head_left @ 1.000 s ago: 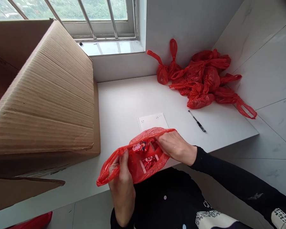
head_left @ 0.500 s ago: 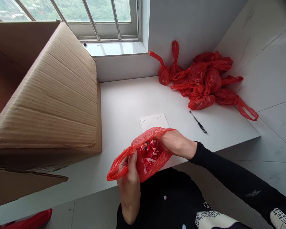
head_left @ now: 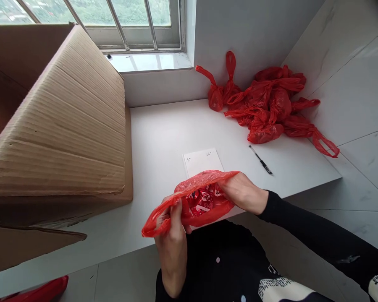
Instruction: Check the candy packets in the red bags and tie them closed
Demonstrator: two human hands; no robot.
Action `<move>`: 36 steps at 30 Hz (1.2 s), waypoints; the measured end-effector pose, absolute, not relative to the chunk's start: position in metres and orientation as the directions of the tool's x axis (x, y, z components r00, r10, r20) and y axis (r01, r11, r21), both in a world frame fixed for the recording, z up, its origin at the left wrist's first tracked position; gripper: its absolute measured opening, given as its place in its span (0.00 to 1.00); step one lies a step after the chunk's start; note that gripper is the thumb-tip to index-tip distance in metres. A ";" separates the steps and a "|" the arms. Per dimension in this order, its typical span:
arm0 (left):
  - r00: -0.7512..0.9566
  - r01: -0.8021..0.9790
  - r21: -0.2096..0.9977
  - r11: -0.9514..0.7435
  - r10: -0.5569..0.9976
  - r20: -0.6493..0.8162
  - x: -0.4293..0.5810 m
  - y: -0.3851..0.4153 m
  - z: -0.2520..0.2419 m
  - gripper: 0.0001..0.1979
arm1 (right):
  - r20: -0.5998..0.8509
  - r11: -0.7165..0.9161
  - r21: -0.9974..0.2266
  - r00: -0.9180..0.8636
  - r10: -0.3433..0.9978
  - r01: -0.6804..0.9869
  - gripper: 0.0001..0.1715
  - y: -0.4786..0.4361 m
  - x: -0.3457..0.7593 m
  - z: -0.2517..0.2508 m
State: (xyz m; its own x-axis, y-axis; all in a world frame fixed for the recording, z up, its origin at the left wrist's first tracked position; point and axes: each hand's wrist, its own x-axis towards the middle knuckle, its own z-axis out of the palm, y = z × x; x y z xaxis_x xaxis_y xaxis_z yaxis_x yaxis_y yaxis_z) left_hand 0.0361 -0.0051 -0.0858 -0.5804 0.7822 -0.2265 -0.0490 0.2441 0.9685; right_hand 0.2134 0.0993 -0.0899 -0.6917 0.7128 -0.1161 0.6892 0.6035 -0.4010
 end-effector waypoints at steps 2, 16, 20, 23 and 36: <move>-0.579 -0.069 0.960 0.273 0.773 -0.261 0.038 -0.004 -0.082 0.18 | -0.088 0.613 -0.419 -0.702 0.707 0.670 0.13 0.099 0.218 -0.094; -0.051 0.474 0.880 -0.023 0.997 0.053 -0.009 -0.022 -0.061 0.22 | 0.223 0.553 -0.687 -0.587 0.779 0.472 0.07 0.085 0.261 -0.012; -0.069 0.735 0.655 -0.174 0.942 0.328 -0.015 -0.015 -0.054 0.14 | 0.276 0.467 -0.780 -0.441 0.854 0.417 0.05 0.086 0.261 -0.004; -0.135 0.761 0.622 -0.186 0.891 0.433 -0.007 -0.011 -0.046 0.08 | 0.334 0.484 -0.779 -0.390 0.858 0.398 0.04 0.084 0.255 -0.001; -0.266 -0.123 0.984 0.126 0.952 -0.154 0.043 0.021 -0.047 0.18 | 0.211 0.363 -0.911 -0.535 0.818 0.196 0.12 0.076 0.208 -0.009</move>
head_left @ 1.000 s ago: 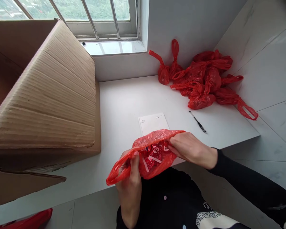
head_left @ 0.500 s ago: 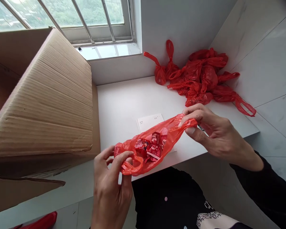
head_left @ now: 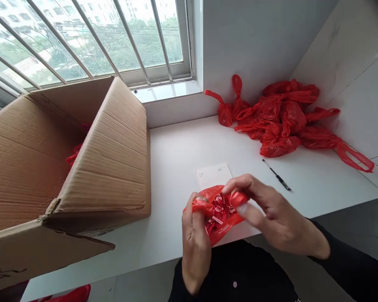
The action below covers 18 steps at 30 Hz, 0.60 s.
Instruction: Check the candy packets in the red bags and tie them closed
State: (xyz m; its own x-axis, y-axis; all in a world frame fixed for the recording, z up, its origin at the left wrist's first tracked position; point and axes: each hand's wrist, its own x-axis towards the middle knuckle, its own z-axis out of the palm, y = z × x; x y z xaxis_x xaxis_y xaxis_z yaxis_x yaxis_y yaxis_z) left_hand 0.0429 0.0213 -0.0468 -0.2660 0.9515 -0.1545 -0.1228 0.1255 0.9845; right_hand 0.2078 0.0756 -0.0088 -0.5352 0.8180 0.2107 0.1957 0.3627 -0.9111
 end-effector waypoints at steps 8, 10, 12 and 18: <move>-0.205 0.011 0.987 0.158 0.967 -0.153 0.048 0.012 -0.042 0.19 | 0.349 0.512 -0.847 -0.576 0.739 0.144 0.09 0.087 0.190 -0.025; -0.240 -0.020 0.987 0.159 0.957 -0.159 0.046 0.010 -0.041 0.19 | 0.274 0.433 -0.884 -0.555 0.785 0.175 0.08 0.090 0.191 -0.025; -0.301 -0.032 0.980 0.195 0.933 -0.196 0.043 0.010 -0.043 0.18 | 0.245 0.398 -0.901 -0.556 0.794 0.172 0.08 0.091 0.191 -0.022; -0.180 0.073 0.983 0.166 0.972 -0.151 0.042 0.020 -0.043 0.15 | 0.364 0.584 -0.777 -0.587 0.723 0.237 0.22 0.084 0.192 -0.009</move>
State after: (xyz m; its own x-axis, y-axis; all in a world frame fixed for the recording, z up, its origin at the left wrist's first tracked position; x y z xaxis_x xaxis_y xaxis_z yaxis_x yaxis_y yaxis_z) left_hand 0.0420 0.0198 -0.0430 -0.1796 0.9721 -0.1508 0.0734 0.1661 0.9834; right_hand 0.1918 0.0840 -0.0092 -0.5875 0.7228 0.3639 0.2367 0.5835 -0.7768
